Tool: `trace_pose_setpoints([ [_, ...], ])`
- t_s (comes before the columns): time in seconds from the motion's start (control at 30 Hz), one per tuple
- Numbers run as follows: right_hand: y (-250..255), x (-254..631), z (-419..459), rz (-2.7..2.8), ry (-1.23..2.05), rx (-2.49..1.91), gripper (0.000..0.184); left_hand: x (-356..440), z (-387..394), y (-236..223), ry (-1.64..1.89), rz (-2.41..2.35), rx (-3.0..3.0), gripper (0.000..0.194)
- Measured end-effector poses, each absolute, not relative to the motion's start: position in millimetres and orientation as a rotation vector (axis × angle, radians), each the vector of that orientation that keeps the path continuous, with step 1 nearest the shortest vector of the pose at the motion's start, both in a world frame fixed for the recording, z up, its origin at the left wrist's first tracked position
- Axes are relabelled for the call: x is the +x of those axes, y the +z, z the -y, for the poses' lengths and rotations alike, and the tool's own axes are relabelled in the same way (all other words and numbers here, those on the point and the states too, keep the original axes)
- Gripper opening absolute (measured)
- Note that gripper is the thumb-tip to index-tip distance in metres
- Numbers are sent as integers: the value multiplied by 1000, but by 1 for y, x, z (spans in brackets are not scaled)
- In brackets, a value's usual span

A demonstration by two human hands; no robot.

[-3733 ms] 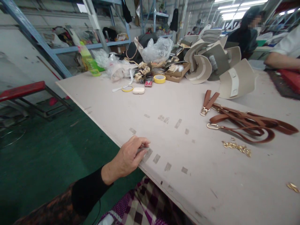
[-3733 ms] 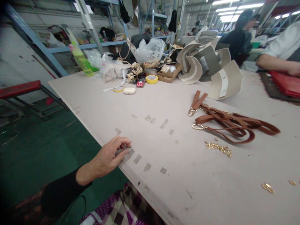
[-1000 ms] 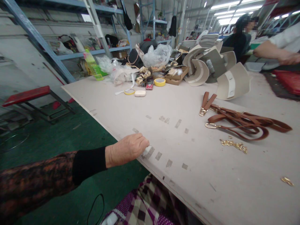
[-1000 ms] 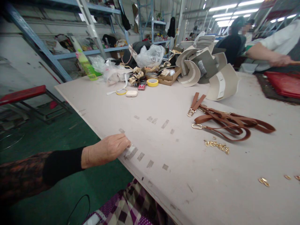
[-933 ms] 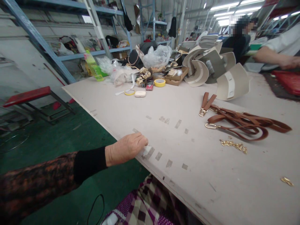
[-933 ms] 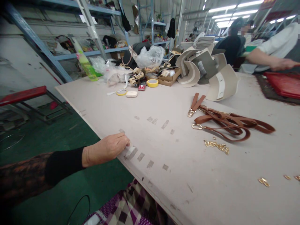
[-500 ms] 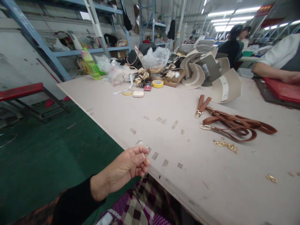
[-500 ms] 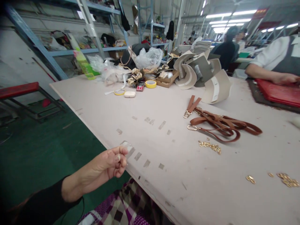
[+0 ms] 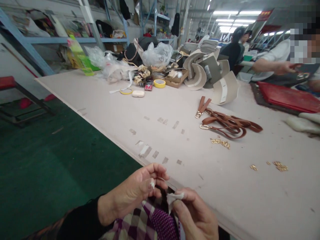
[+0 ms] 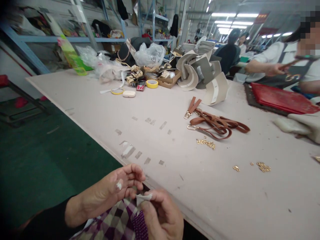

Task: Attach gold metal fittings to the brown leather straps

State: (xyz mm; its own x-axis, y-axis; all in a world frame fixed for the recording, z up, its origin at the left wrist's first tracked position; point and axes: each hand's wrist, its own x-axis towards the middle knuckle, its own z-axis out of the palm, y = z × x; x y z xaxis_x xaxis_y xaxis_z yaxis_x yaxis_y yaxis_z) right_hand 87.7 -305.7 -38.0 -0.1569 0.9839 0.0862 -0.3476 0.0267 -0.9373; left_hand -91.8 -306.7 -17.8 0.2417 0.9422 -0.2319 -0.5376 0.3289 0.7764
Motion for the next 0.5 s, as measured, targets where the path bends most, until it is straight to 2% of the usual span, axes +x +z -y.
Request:
trace_pose_setpoints([
  [0.13,-39,84,307,1195,1524,-555,19,-90,307,-35,1100,-801,781,77],
  [0.23,-41,81,309,1320,1529,-439,13,-91,306,-42,1104,-814,847,82],
  [0.4,-48,76,321,1298,1416,-564,22,-92,307,-43,1092,-848,903,82],
  [0.5,-51,77,323,1347,1431,-677,20,-92,308,-44,1072,-870,912,83],
])
